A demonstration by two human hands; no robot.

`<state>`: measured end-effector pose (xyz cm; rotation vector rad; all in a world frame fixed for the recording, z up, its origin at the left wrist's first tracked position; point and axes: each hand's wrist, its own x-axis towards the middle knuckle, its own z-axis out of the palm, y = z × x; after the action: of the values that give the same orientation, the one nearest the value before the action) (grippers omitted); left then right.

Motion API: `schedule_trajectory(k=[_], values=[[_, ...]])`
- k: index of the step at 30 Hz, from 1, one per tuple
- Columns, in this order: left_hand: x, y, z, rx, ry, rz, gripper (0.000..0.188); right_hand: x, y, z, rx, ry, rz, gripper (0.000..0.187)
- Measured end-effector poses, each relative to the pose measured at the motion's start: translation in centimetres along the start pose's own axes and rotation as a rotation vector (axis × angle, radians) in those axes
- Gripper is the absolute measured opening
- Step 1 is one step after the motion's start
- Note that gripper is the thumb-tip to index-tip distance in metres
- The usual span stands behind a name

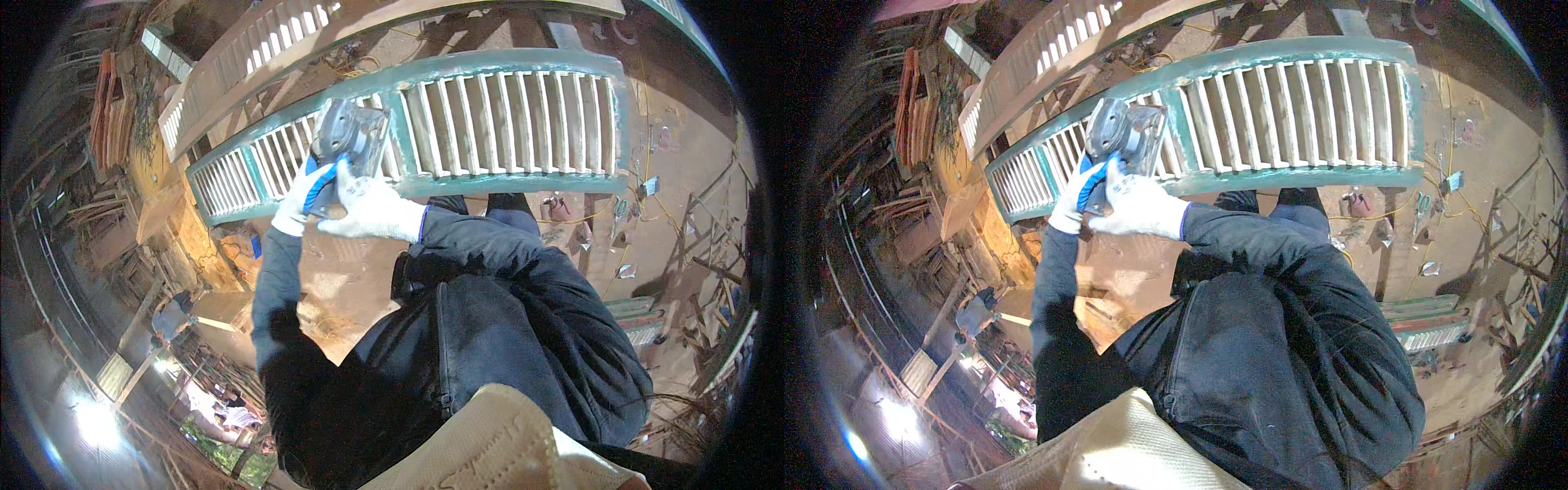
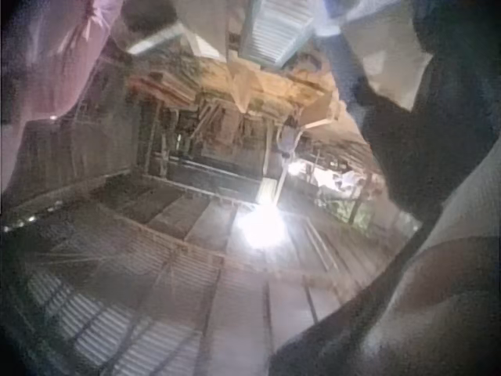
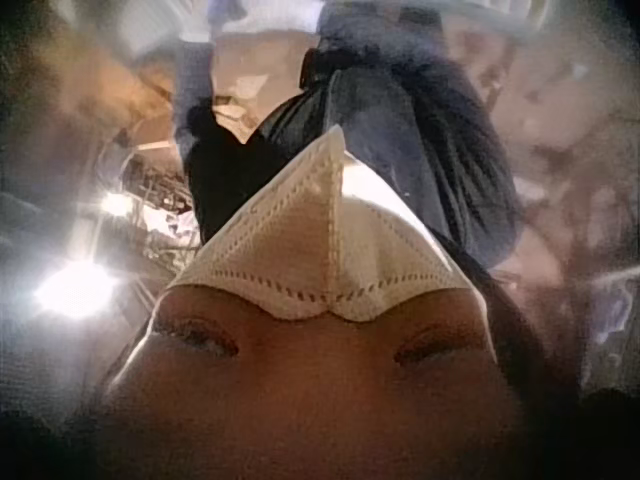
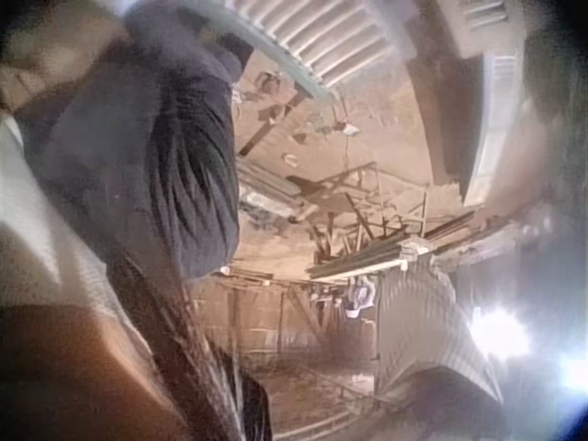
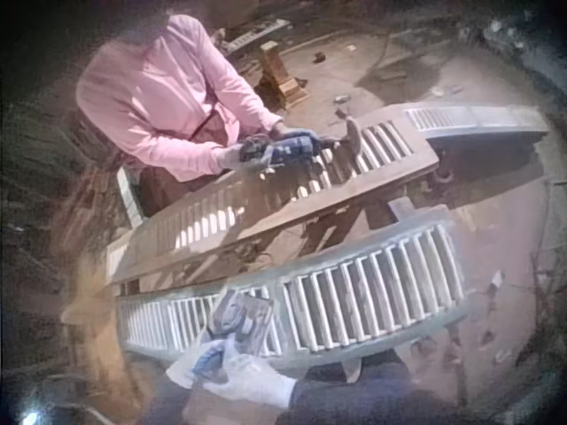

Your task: The person sands a teal wooden headboard with a sanding block, then applies a brown finish using a brush. The person works on the top rail and vertical slats of the headboard in a workshop setting.

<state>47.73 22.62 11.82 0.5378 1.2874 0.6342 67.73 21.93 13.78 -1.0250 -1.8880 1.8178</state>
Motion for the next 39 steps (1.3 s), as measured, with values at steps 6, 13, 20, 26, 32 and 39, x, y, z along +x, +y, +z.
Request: schedule_trajectory(k=[6,13,20,26,32,39], values=[[-3.1,2.1,-12.5,0.469,0.106,-0.045,0.083,3.5,1.0,0.6,-0.122,0.123,-0.156,0.073],[9.7,10.9,-14.7,0.912,-0.114,0.285,0.088,12.4,8.8,-8.6,-0.868,0.564,-0.276,0.087],[21.3,7.9,-5.6,1.474,-0.364,0.448,0.071,16.3,8.6,-16.3,-0.977,0.106,-0.345,0.074],[18.9,10.1,-1.5,1.575,-0.267,0.369,0.062,15.3,8.6,-15.0,-0.841,0.165,-0.176,0.067],[21.3,5.7,-11.4,2.002,0.009,0.602,0.044,19.9,8.3,-9.5,-0.702,0.251,-0.289,0.045],[27.7,6.7,-12.4,1.686,-0.194,0.476,0.058,16.9,9.5,-8.7,-0.671,0.459,-0.06,0.076]])
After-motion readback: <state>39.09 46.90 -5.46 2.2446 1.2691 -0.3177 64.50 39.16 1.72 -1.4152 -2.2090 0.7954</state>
